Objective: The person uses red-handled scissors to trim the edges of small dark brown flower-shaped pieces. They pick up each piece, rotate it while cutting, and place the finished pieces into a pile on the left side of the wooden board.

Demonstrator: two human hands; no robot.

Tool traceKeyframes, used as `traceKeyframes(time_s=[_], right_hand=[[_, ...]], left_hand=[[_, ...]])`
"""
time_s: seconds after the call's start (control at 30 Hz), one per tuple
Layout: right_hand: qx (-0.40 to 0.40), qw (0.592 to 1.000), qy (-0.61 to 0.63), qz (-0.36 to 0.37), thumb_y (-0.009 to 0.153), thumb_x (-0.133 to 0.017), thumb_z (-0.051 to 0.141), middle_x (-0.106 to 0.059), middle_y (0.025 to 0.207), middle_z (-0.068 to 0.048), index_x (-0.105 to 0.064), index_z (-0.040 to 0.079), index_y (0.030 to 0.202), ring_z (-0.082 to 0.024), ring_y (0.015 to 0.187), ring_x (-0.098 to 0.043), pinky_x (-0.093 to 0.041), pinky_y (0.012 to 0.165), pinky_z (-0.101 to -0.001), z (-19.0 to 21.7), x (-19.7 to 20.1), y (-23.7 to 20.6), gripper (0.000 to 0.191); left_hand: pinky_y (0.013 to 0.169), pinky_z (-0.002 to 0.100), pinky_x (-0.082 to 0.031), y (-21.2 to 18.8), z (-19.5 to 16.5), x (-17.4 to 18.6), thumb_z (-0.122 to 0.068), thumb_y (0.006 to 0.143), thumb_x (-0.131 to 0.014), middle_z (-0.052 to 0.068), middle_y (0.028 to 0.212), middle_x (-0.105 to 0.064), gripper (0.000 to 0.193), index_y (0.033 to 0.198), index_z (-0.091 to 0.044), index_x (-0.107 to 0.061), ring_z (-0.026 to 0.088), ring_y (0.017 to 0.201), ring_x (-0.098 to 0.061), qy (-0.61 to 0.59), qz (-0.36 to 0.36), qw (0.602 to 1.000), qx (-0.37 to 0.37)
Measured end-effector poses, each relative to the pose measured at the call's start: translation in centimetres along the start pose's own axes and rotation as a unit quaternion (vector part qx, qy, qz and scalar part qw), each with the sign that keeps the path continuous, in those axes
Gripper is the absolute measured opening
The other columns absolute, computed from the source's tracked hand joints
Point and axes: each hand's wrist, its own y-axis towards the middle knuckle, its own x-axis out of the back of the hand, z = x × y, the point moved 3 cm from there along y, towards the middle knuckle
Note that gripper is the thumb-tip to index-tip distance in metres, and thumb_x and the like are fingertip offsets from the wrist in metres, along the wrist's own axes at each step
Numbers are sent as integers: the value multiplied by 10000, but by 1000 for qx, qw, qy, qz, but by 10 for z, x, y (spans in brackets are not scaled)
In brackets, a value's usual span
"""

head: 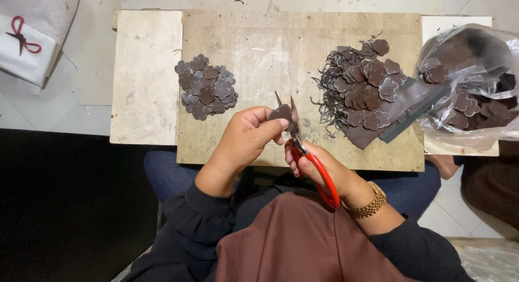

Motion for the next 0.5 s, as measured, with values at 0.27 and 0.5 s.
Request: traceKeyframes(time_s=[0.27,0.5], right_hand=[[10,1000,-6,9,986,-554,630,-531,1060,-12,-538,32,1228,-110,890,-503,-482,812,-271,2,-1,0,645],[1,999,-35,-22,993,-507,665,-533,944,6,-561,55,1093,-95,812,-498,-472,743,-255,4,0,-1,621]], left_hand=[[677,249,-462,-1,7,-5,-168,986,-653,50,782,-689,176,975,2,-697,94,696,-575,-48,-15,998,48],[805,252,-528,0,-1,-3,-106,969,-665,36,910,-713,103,998,-7,-669,82,838,-632,-6,-20,999,-43]])
